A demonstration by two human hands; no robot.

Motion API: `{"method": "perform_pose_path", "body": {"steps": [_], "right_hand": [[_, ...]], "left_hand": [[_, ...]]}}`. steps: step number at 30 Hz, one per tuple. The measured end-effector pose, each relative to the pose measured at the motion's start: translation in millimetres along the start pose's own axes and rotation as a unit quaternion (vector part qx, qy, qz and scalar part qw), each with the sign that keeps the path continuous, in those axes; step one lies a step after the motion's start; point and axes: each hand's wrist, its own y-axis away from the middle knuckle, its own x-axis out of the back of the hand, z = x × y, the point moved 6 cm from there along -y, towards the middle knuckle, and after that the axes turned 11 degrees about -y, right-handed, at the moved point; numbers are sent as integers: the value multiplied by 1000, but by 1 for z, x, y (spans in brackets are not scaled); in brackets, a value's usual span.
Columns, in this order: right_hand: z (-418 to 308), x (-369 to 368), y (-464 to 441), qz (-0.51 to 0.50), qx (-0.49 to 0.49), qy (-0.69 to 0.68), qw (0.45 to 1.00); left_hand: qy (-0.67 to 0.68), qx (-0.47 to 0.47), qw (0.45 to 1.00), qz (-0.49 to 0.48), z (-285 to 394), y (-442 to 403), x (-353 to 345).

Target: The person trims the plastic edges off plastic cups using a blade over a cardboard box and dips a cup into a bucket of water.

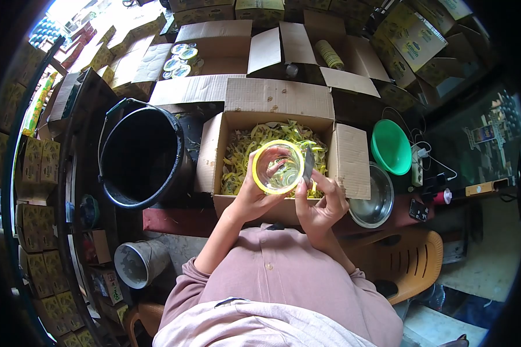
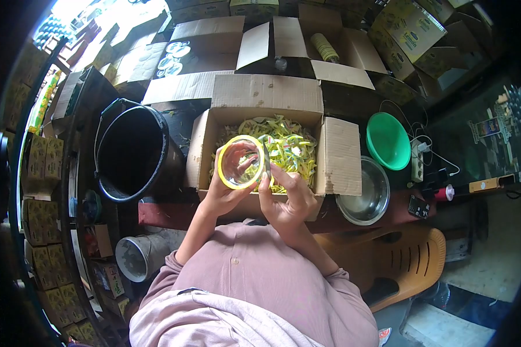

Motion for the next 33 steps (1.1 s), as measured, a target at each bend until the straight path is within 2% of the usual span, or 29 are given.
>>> {"method": "perform_pose_path", "body": {"steps": [5,15,21,24,27,30,31,33], "right_hand": [[4,-3,3,17,-4,-18,1000],[1,-4,-2,-9,5,9,1000],[5,-5,-4,-21,4,14,1000],[8,-5,-6,-32,4,28,999],[15,-3,-8,-48,-24,33,998],[18,-2,-13,-32,-59,4,998],[18,-2,-13,-23,-64,-3,998],[18,-1,-13,-15,-71,-10,997]], "left_hand": [[-21,3,1000,3,0,1,0],[-85,-6,996,-20,2,3,3],[-125,20,991,-34,-2,4,7],[-145,19,987,-72,0,4,4],[-80,37,993,-76,-2,5,1],[93,105,990,-30,-11,6,0],[102,92,990,-41,-7,4,1],[169,132,976,-23,-17,7,4]]}}
